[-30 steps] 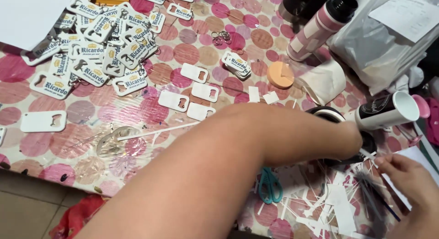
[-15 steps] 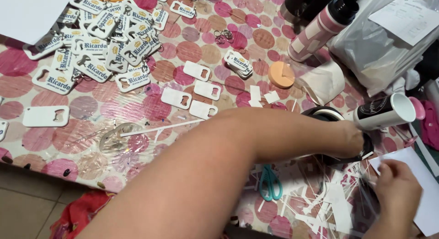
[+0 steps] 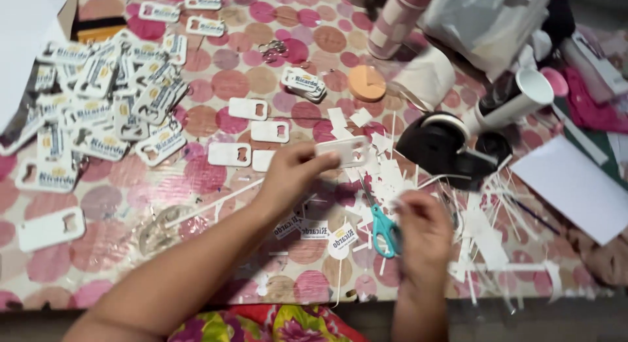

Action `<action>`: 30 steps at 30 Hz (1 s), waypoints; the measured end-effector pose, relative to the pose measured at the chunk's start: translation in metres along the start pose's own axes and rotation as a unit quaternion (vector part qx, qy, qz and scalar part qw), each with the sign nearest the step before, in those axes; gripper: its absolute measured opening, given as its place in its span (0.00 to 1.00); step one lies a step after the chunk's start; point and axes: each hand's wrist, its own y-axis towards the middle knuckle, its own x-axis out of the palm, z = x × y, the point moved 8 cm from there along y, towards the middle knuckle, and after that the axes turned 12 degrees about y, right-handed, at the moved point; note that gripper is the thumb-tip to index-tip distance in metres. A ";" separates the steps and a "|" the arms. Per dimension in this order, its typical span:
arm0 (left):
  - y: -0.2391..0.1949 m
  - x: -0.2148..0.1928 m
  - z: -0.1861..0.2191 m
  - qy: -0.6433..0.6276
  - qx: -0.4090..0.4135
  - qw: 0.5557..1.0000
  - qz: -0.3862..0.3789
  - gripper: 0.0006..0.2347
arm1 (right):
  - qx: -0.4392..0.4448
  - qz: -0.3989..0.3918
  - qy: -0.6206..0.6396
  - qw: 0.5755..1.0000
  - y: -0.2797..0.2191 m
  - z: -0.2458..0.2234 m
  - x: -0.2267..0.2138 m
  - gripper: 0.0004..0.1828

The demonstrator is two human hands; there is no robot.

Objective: Cutting out printed labels and sticking them onto plastic bottle openers

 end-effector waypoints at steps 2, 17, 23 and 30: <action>-0.012 -0.003 -0.013 -0.028 0.010 0.999 0.038 0.09 | 0.047 0.007 0.035 0.998 -0.012 0.002 0.039 0.07; -0.044 -0.035 0.018 0.041 0.243 0.960 0.136 0.02 | 0.142 0.034 0.194 0.970 -0.006 0.076 0.108 0.10; -0.051 -0.035 0.033 0.085 0.300 0.937 0.154 0.04 | 0.160 0.035 0.209 0.964 -0.004 0.080 0.106 0.09; -0.054 -0.029 0.031 0.169 0.360 0.904 0.156 0.03 | 0.151 0.025 0.204 0.967 0.000 0.079 0.099 0.09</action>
